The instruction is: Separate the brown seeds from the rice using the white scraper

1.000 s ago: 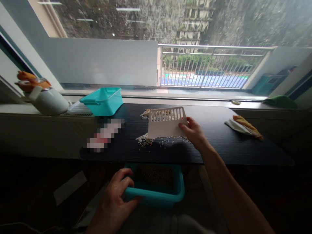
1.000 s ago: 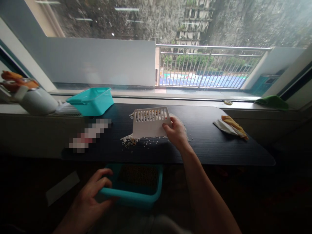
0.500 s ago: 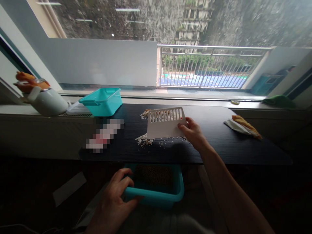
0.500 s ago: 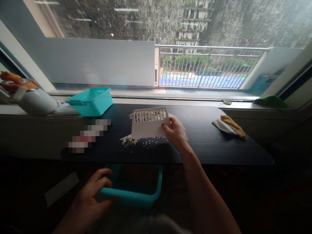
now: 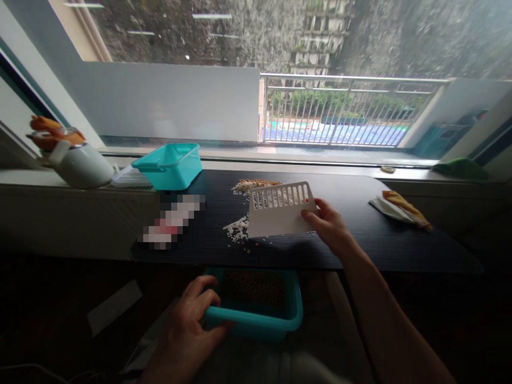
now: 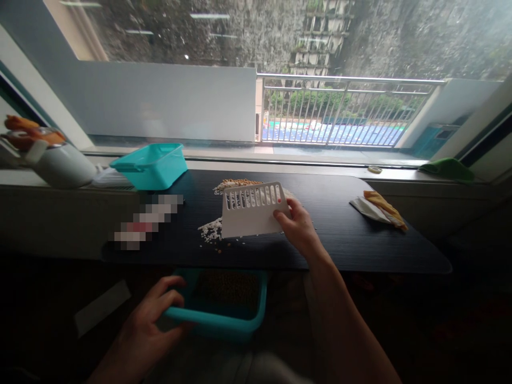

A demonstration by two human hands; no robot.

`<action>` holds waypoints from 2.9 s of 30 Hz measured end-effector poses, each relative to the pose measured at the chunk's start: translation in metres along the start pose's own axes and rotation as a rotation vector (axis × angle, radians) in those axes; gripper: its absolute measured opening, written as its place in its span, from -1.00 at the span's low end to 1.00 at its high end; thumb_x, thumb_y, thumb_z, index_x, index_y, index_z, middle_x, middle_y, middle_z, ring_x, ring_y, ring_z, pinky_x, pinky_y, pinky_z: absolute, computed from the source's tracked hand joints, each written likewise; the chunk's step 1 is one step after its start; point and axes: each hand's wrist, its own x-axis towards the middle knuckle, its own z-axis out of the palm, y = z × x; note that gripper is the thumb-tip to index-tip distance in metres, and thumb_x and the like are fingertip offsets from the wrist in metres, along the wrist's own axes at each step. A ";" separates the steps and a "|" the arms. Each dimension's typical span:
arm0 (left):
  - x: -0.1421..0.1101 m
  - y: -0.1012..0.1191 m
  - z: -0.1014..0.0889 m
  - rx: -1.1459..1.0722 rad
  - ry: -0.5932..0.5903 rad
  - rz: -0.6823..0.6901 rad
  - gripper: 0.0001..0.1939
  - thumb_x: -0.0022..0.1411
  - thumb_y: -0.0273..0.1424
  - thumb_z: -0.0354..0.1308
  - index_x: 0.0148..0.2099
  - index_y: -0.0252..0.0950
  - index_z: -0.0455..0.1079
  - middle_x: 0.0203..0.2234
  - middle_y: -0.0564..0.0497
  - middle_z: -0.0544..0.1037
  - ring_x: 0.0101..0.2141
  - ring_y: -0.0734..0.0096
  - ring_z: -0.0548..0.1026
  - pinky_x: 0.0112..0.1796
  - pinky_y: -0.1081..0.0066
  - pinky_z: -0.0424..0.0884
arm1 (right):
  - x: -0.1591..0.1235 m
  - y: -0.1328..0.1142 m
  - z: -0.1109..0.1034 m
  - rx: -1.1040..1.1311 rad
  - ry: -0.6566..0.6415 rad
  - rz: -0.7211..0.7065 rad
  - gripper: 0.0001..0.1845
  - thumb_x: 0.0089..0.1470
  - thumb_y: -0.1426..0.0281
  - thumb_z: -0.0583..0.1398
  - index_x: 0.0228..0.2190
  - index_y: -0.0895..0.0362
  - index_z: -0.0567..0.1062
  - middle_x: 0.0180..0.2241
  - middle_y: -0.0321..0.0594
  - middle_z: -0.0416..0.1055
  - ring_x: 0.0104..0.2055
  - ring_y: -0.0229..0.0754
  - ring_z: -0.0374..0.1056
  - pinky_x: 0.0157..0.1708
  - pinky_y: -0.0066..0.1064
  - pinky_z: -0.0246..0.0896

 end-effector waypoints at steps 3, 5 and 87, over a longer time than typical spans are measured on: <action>0.000 0.000 0.000 -0.002 0.012 0.005 -0.95 -0.01 -0.42 0.16 -0.48 -0.20 0.34 -0.16 -0.02 0.44 -0.21 0.24 0.53 -0.28 0.41 0.46 | -0.008 0.001 -0.008 0.005 0.001 0.009 -0.56 -0.14 0.26 0.29 -0.16 0.13 0.45 -0.41 -0.27 0.52 -0.40 -0.15 0.42 -0.39 -0.37 0.31; 0.001 0.001 0.000 -0.004 0.014 0.004 -0.95 -0.02 -0.42 0.17 -0.48 -0.20 0.34 -0.17 -0.02 0.45 -0.21 0.23 0.53 -0.28 0.42 0.47 | -0.014 0.003 -0.015 0.005 0.039 0.013 -0.55 -0.14 0.24 0.29 -0.16 0.13 0.46 -0.42 -0.27 0.52 -0.41 -0.15 0.43 -0.39 -0.36 0.31; -0.002 -0.003 0.004 -0.018 -0.007 -0.002 -0.93 0.00 -0.43 0.17 -0.47 -0.21 0.32 -0.15 -0.02 0.42 -0.15 0.20 0.51 -0.21 0.36 0.44 | -0.002 0.017 -0.006 0.020 0.202 -0.030 -0.57 -0.09 0.20 0.28 -0.17 0.14 0.45 -0.37 -0.23 0.52 -0.38 -0.15 0.43 -0.38 -0.38 0.33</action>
